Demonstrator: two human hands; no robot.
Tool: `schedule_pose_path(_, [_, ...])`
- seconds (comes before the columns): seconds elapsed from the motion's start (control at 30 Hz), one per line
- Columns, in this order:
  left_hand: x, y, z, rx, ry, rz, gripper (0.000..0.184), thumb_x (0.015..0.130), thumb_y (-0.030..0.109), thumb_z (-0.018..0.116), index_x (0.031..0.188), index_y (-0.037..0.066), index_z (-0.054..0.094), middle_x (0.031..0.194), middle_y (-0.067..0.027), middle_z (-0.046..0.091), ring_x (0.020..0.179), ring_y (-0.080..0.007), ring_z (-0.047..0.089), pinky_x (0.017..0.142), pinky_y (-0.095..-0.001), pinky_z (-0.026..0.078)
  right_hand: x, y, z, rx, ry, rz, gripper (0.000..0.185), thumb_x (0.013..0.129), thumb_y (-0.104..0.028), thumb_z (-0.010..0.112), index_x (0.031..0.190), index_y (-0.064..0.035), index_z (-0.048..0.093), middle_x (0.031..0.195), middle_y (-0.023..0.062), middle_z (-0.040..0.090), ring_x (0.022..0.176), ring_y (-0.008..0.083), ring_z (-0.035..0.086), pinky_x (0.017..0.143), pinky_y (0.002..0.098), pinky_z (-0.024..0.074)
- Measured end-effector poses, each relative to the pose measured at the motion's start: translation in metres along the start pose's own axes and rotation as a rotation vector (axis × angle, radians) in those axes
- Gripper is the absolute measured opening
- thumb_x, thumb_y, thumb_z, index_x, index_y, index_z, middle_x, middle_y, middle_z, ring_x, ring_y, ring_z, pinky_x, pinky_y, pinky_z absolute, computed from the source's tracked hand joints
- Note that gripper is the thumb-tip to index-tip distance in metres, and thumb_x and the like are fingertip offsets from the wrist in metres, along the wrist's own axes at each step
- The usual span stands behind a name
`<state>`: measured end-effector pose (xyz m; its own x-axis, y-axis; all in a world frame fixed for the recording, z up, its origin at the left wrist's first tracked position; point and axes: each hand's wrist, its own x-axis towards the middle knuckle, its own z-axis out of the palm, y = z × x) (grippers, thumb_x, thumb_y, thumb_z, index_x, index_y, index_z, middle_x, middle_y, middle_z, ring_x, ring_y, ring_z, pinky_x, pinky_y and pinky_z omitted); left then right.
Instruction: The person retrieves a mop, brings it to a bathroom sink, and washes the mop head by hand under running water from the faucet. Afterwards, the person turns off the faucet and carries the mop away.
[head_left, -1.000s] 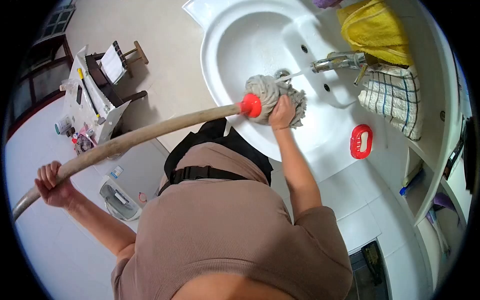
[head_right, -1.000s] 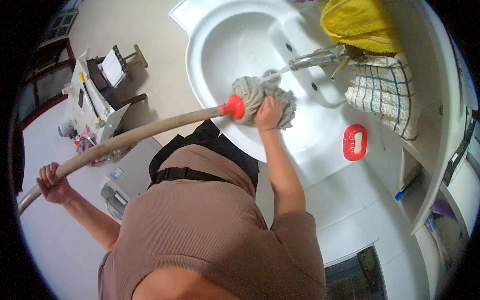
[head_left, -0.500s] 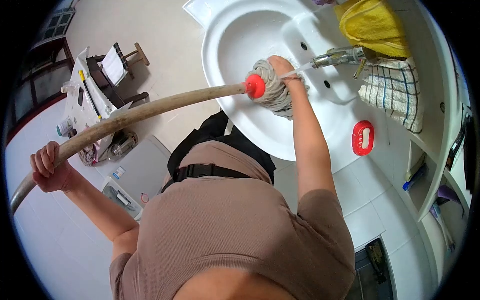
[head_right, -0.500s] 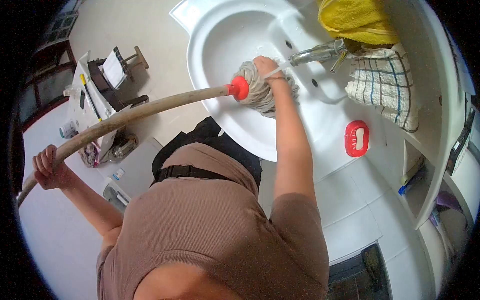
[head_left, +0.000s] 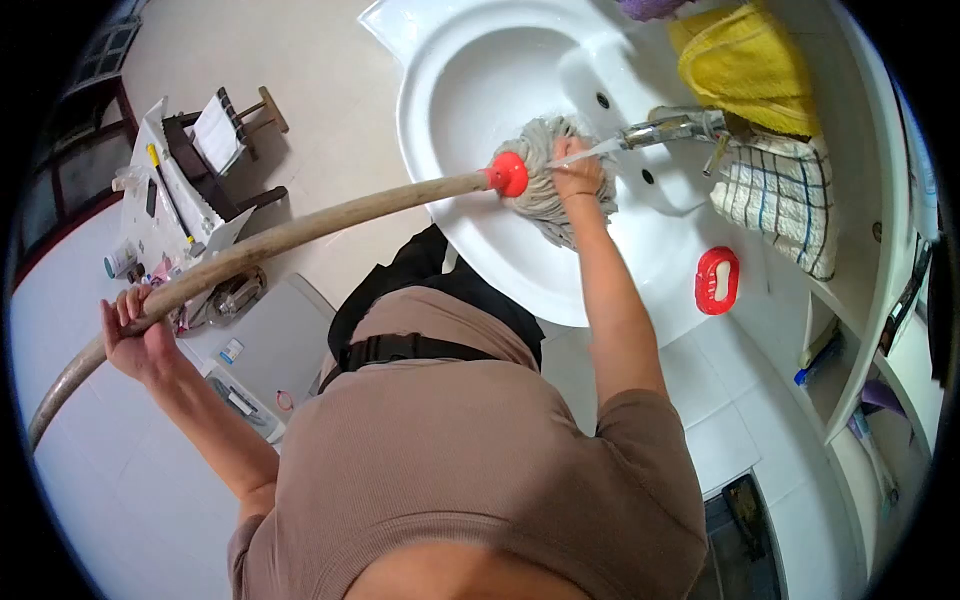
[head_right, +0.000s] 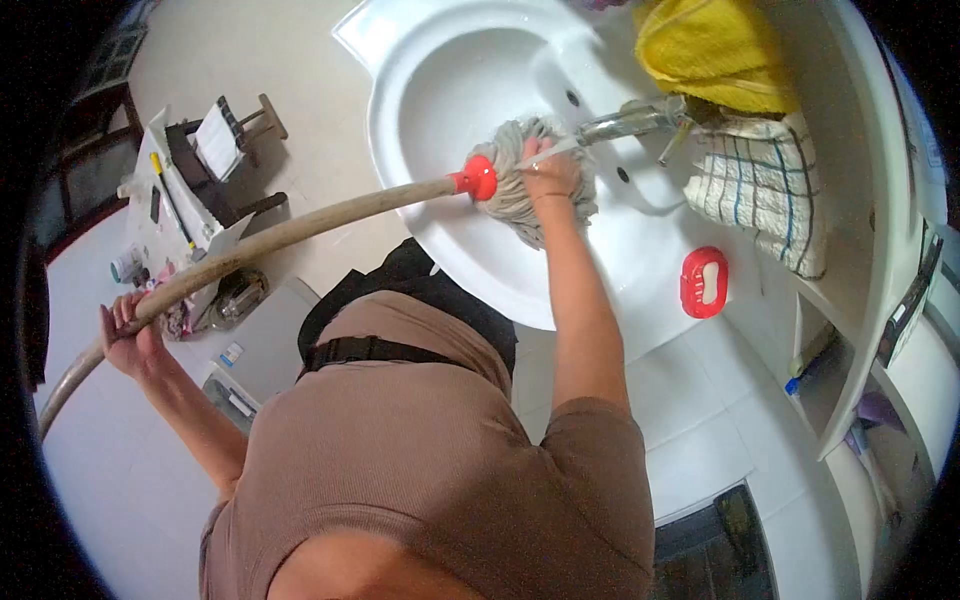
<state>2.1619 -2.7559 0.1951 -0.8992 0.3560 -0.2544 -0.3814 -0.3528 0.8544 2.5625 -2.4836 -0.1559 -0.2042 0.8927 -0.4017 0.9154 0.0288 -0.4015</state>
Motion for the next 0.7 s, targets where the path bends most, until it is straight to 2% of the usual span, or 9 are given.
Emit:
schedule_pose_path(0.03, [-0.001, 0.005, -0.001, 0.004, 0.004, 0.01, 0.028, 0.078, 0.005, 0.05, 0.058, 0.009, 0.03, 0.057, -0.0023, 0.028, 0.056, -0.0153, 0.03, 0.067, -0.0332, 0.03, -0.001, -0.006, -0.001, 0.006, -0.005, -0.008, 0.019, 0.072, -0.023, 0.051, 0.077, -0.0064, 0.057, 0.093, 0.0138, 0.051, 0.092, 0.0343, 0.046, 0.079, 0.0413, 0.0374])
schedule_pose_path(0.13, [0.002, 0.012, -0.006, -0.038, -0.203, -0.013, 0.029, 0.077, 0.007, 0.049, 0.057, 0.01, 0.029, 0.056, -0.0015, 0.028, 0.055, -0.0143, 0.03, 0.066, -0.0315, 0.029, -0.018, -0.003, -0.006, 0.076, 0.379, -0.421, 0.023, 0.07, -0.018, 0.052, 0.09, -0.0074, 0.056, 0.096, 0.0142, 0.051, 0.093, 0.0336, 0.046, 0.079, 0.042, 0.037])
schedule_pose_path(0.33, [0.009, 0.025, -0.005, -0.093, -0.499, -0.049, 0.03, 0.077, 0.008, 0.051, 0.057, 0.013, 0.029, 0.053, 0.0025, 0.028, 0.049, -0.0103, 0.027, 0.06, -0.0264, 0.025, -0.09, 0.015, 0.018, -0.004, 0.336, -0.354, 0.018, 0.072, -0.016, 0.049, 0.086, -0.0067, 0.055, 0.091, 0.0158, 0.053, 0.085, 0.0344, 0.05, 0.076, 0.044, 0.0388])
schedule_pose_path(0.37, [0.014, 0.021, 0.0, -0.126, -0.515, -0.12, 0.03, 0.077, 0.01, 0.051, 0.057, 0.013, 0.029, 0.053, 0.002, 0.027, 0.05, -0.0112, 0.027, 0.061, -0.0274, 0.025, -0.078, 0.02, 0.022, 0.002, 0.33, -0.353, 0.018, 0.072, -0.016, 0.049, 0.086, -0.0067, 0.055, 0.091, 0.0158, 0.053, 0.085, 0.0344, 0.05, 0.076, 0.044, 0.0388])
schedule_pose_path(0.43, [0.014, 0.006, 0.021, 0.026, -0.375, 0.019, 0.029, 0.077, 0.011, 0.051, 0.057, 0.013, 0.029, 0.054, 0.0017, 0.026, 0.053, -0.0119, 0.027, 0.063, -0.0285, 0.026, -0.034, 0.014, 0.006, 0.111, 0.162, -0.158, 0.018, 0.076, -0.02, 0.047, 0.084, -0.005, 0.054, 0.087, 0.0175, 0.056, 0.078, 0.0366, 0.053, 0.071, 0.0462, 0.0409])
schedule_pose_path(0.53, [0.014, -0.003, 0.037, -0.03, -0.471, 0.036, 0.029, 0.076, 0.011, 0.051, 0.057, 0.013, 0.029, 0.055, 0.0013, 0.026, 0.054, -0.0127, 0.028, 0.066, -0.0292, 0.026, 0.01, -0.001, -0.017, -0.033, 0.074, -0.075, 0.022, 0.08, -0.024, 0.044, 0.084, -0.0047, 0.054, 0.084, 0.0199, 0.057, 0.077, 0.0387, 0.054, 0.067, 0.0476, 0.042])
schedule_pose_path(0.6, [0.012, 0.002, 0.036, -0.006, -0.492, 0.089, 0.031, 0.072, 0.012, 0.055, 0.054, 0.013, 0.03, 0.053, 0.0021, 0.028, 0.052, -0.0116, 0.03, 0.066, -0.0273, 0.028, 0.016, -0.008, -0.03, 0.011, 0.338, -0.344, 0.026, 0.081, -0.028, 0.041, 0.085, -0.0061, 0.054, 0.09, 0.0212, 0.057, 0.082, 0.0389, 0.054, 0.072, 0.0462, 0.0415])
schedule_pose_path(0.63, [0.011, 0.003, 0.038, -0.011, -0.493, 0.085, 0.031, 0.072, 0.012, 0.055, 0.054, 0.013, 0.03, 0.053, 0.0021, 0.028, 0.052, -0.0116, 0.03, 0.066, -0.0273, 0.028, 0.024, -0.004, -0.028, 0.006, 0.341, -0.341, 0.026, 0.081, -0.028, 0.041, 0.085, -0.0061, 0.054, 0.09, 0.0212, 0.057, 0.082, 0.0389, 0.054, 0.072, 0.0462, 0.0415])
schedule_pose_path(0.7, [0.01, 0.012, 0.044, -0.278, -1.005, -0.123, 0.03, 0.068, 0.012, 0.059, 0.054, 0.014, 0.032, 0.051, 0.0039, 0.031, 0.05, -0.0097, 0.032, 0.064, -0.0254, 0.029, 0.039, -0.005, -0.018, 0.048, 0.331, -0.927, 0.025, 0.079, -0.023, 0.041, 0.087, -0.0046, 0.055, 0.095, 0.0181, 0.055, 0.091, 0.0362, 0.049, 0.077, 0.0416, 0.0393])
